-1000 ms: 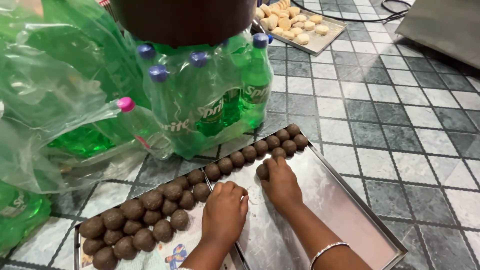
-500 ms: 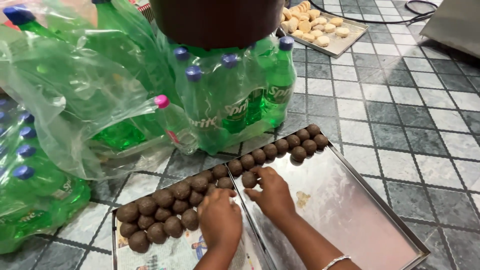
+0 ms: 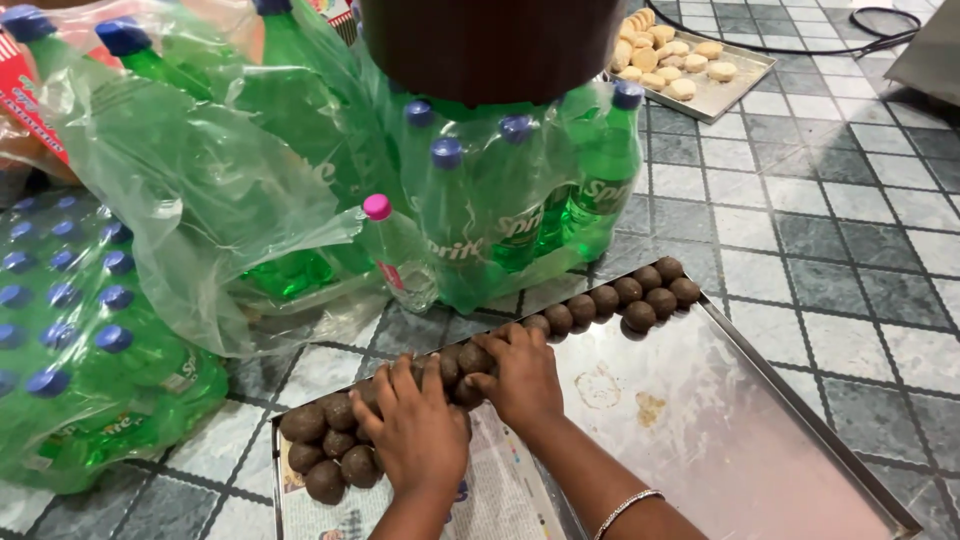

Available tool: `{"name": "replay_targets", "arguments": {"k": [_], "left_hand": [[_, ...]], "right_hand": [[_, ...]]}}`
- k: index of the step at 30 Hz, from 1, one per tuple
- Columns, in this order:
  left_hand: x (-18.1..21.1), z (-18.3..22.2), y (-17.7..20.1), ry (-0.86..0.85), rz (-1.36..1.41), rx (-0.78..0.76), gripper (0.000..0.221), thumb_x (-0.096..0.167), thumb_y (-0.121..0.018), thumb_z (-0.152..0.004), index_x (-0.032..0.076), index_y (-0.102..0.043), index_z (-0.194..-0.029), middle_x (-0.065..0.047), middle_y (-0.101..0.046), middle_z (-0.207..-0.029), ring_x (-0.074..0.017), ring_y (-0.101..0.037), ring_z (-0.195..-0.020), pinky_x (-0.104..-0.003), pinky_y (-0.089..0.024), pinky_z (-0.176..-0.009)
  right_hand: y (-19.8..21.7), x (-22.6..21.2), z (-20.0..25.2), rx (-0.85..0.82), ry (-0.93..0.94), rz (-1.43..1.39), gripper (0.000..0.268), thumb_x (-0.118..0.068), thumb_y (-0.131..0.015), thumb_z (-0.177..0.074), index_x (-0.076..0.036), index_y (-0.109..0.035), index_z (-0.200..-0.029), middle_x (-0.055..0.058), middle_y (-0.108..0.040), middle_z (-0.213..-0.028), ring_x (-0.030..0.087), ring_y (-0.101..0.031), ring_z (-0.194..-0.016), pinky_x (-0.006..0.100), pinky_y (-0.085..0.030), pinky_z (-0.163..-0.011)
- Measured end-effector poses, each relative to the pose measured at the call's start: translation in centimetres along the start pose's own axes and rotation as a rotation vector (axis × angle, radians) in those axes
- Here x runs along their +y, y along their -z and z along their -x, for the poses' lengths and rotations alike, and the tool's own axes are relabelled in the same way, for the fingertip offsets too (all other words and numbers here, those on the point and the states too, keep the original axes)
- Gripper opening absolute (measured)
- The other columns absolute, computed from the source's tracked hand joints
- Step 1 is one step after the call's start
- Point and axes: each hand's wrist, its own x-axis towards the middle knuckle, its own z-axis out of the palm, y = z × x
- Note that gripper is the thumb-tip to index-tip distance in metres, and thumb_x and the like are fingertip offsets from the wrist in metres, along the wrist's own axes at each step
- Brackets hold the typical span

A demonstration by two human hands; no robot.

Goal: Organize brown round food items into rows on a metal tray.

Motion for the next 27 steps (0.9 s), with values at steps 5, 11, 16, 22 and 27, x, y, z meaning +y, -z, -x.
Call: {"name": "replay_targets", "arguments": {"k": [5,11,16,22,27], "left_hand": [[0.2,0.2,0.0,0.014,0.008,-0.119,0.072,0.031,-0.075,-0.078,0.023,-0.052,-0.146,-0.007,-0.042,-0.149,-0.0300,-0.029,-0.145,-0.066,-0.010,-0.119],[0.4,0.5,-0.3,0.007,0.040,-0.161,0.078,0.029,-0.076,-0.079,0.020,-0.046,-0.150,-0.008,-0.039,-0.151,-0.0308,-0.026,-0.145,-0.067,-0.010,-0.118],[0.5,0.6,-0.7,-0.003,0.054,-0.149,0.080,0.028,-0.076,-0.078,0.016,-0.042,-0.149,-0.009,-0.039,-0.151,-0.0315,-0.026,-0.146,-0.067,-0.011,-0.118],[0.5,0.1,-0.5,-0.029,0.050,-0.153,0.084,0.028,-0.075,-0.078,0.016,-0.040,-0.154,-0.010,-0.037,-0.157,-0.0338,-0.025,-0.146,-0.067,-0.012,-0.117],[0.1,-1.5,-1.6,-0.187,-0.015,-0.098,0.070,0.021,-0.068,-0.083,0.020,-0.044,-0.149,-0.010,-0.037,-0.154,-0.0345,-0.027,-0.146,-0.065,-0.013,-0.118]], "right_hand": [[-0.6,0.6,0.0,-0.028,-0.024,0.005,0.056,-0.025,-0.089,-0.066,-0.018,-0.074,-0.119,0.006,-0.062,-0.124,0.031,-0.052,-0.121,0.043,-0.044,-0.102],[-0.3,0.8,0.5,-0.014,0.018,-0.011,0.064,-0.021,-0.088,-0.067,-0.015,-0.067,-0.128,0.008,-0.061,-0.128,0.033,-0.052,-0.119,0.044,-0.043,-0.102],[-0.3,1.0,0.5,-0.005,0.060,-0.052,0.061,-0.020,-0.085,-0.073,-0.015,-0.065,-0.130,0.008,-0.064,-0.127,0.033,-0.055,-0.117,0.043,-0.045,-0.102],[-0.8,0.9,0.2,0.041,0.121,-0.006,0.050,-0.025,-0.082,-0.079,-0.015,-0.070,-0.127,0.010,-0.070,-0.121,0.033,-0.059,-0.114,0.043,-0.047,-0.101],[-0.3,-0.8,0.3,-0.012,0.015,0.058,0.052,-0.022,-0.082,-0.076,-0.014,-0.068,-0.126,0.013,-0.066,-0.122,0.034,-0.058,-0.113,0.043,-0.047,-0.100]]}}
